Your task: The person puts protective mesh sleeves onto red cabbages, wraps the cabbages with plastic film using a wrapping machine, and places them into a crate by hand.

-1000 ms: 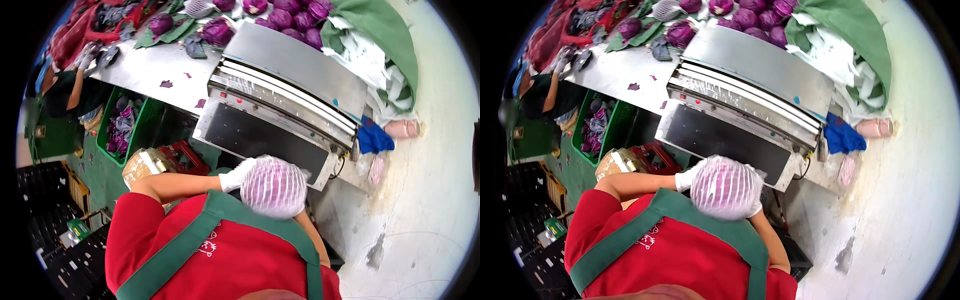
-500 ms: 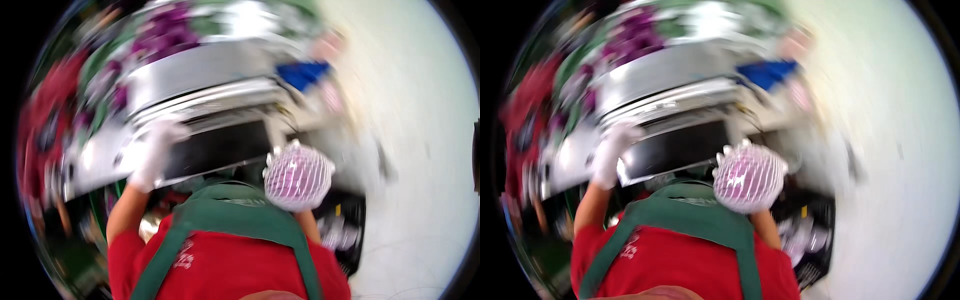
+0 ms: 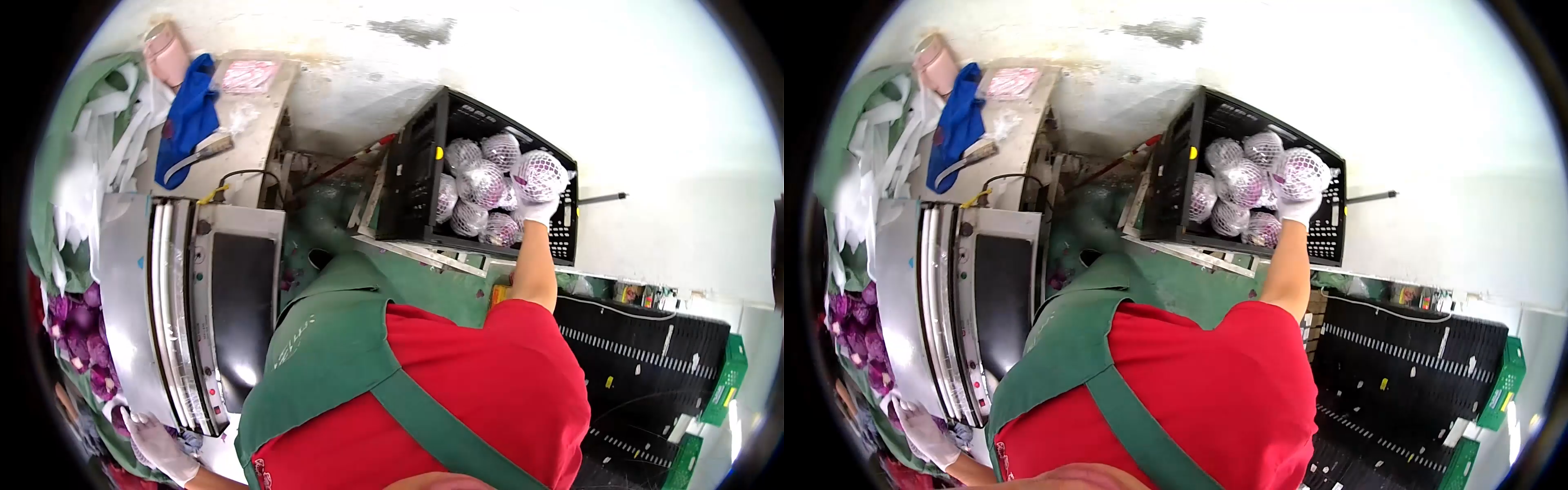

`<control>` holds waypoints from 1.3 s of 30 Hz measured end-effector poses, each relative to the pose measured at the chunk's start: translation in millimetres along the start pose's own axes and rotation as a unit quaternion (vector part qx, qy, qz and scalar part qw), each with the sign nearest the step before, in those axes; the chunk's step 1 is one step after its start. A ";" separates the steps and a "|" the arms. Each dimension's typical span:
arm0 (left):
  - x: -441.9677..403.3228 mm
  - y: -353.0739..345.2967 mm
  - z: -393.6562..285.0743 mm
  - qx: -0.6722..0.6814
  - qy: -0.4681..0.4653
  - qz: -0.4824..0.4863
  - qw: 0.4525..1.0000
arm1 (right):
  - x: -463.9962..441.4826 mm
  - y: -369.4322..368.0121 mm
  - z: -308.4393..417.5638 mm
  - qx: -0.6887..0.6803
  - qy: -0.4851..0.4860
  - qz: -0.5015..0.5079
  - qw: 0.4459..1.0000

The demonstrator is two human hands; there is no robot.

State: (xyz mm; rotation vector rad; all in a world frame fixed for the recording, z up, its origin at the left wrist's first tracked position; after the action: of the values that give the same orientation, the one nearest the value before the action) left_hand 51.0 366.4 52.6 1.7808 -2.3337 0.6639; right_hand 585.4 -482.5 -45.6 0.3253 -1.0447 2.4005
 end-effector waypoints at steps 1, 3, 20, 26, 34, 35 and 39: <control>-12.9 26.7 -3.1 -0.008 -0.023 0.051 0.998 | 10.8 -4.8 -7.4 0.018 0.018 -0.083 0.996; 9.8 19.1 -15.5 -0.034 -0.040 -0.010 0.999 | 3.1 -4.0 -28.3 0.244 0.057 -0.085 0.964; -160.5 302.1 -17.0 -0.506 -0.247 -0.550 0.617 | 459.3 -579.2 -470.4 0.400 0.313 0.760 0.406; -176.8 285.6 -5.8 -0.493 -0.259 -0.528 0.642 | 757.8 -477.9 -668.1 0.375 0.000 0.903 0.209; -137.8 247.9 21.6 0.268 -0.150 -0.483 0.820 | 874.5 -297.9 -899.5 0.472 -0.155 0.855 0.148; -149.8 245.9 31.2 0.286 -0.165 -0.425 0.843 | 882.4 -299.7 -873.9 0.496 -0.173 0.835 0.166; -127.9 204.6 -14.7 0.263 -0.196 -0.365 0.871 | 882.7 -359.3 -793.6 0.450 -0.393 0.778 0.194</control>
State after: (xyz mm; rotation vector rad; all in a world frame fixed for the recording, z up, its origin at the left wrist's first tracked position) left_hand -106.6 527.8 -34.3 3.0276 -1.4609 0.9029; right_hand 12.6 616.8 -7.1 1.7436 1.2569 4.6723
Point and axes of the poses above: each hand's wrist, its own x-axis away from the middle knuckle, its own y-axis out of the back of the hand, z = x × y, the point moved 1 cm from there along -x, towards the middle knuckle, and after that the axes turned 9 degrees about -z, right-handed, at the moved point
